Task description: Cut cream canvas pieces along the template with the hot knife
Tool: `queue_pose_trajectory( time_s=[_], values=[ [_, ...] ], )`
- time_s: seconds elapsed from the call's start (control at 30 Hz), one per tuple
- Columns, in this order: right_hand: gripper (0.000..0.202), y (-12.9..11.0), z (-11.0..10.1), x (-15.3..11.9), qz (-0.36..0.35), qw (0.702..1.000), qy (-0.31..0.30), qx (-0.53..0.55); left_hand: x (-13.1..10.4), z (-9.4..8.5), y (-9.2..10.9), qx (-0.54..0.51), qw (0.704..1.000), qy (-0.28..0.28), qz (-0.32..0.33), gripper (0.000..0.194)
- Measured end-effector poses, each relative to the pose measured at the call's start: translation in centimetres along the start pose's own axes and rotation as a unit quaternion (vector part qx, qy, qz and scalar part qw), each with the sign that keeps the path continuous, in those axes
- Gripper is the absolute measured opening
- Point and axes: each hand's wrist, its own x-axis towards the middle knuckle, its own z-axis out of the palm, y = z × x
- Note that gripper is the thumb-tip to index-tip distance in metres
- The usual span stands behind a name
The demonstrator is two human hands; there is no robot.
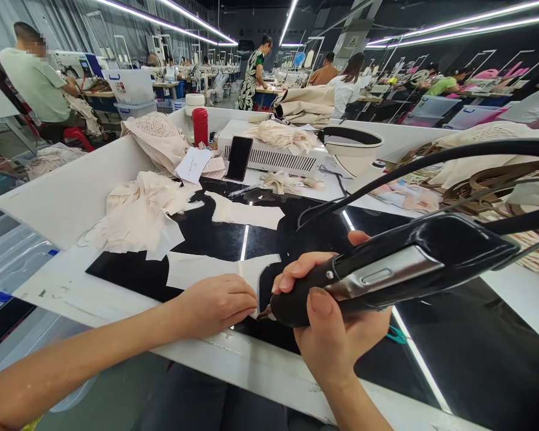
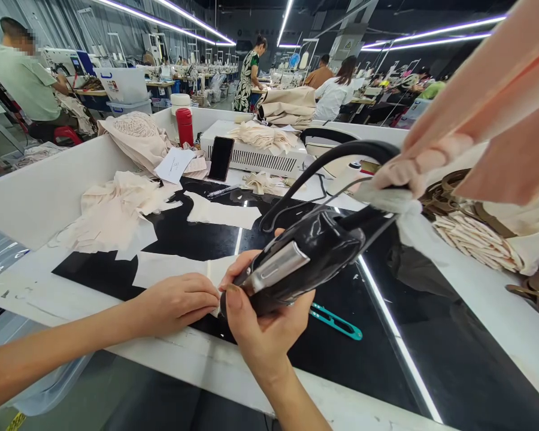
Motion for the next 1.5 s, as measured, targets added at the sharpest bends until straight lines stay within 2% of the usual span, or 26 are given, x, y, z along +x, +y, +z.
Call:
queue_pose_trajectory(
  time_s=[0.33, 0.63, 0.97, 1.23, 1.5],
  values=[
    [0.054, -0.1, 0.0, 0.2, 0.002, 1.0, 0.003, -0.002, 1.0, -0.1, 0.0, 0.046, 0.999, -0.019, -0.022, 0.011],
    [0.053, -0.3, 0.2, 0.1, 0.006, 1.0, 0.005, 0.002, 0.6, 0.0, -0.5, 0.018, 0.997, -0.077, 0.01, 0.023],
    [0.053, -0.1, 0.1, 0.2, 0.003, 1.0, 0.008, -0.003, -0.3, -0.6, -1.1, 0.044, 0.994, -0.03, 0.094, 0.025],
    [0.054, -0.2, 0.0, 0.2, 0.005, 1.0, 0.013, -0.02, -0.3, -0.6, -1.0, 0.13, 0.983, -0.057, 0.113, 0.027],
    [0.053, -0.2, 0.0, 0.1, 0.001, 1.0, 0.013, -0.028, -0.3, -0.4, -0.8, 0.161, 0.979, -0.047, 0.115, 0.024]
  ],
)
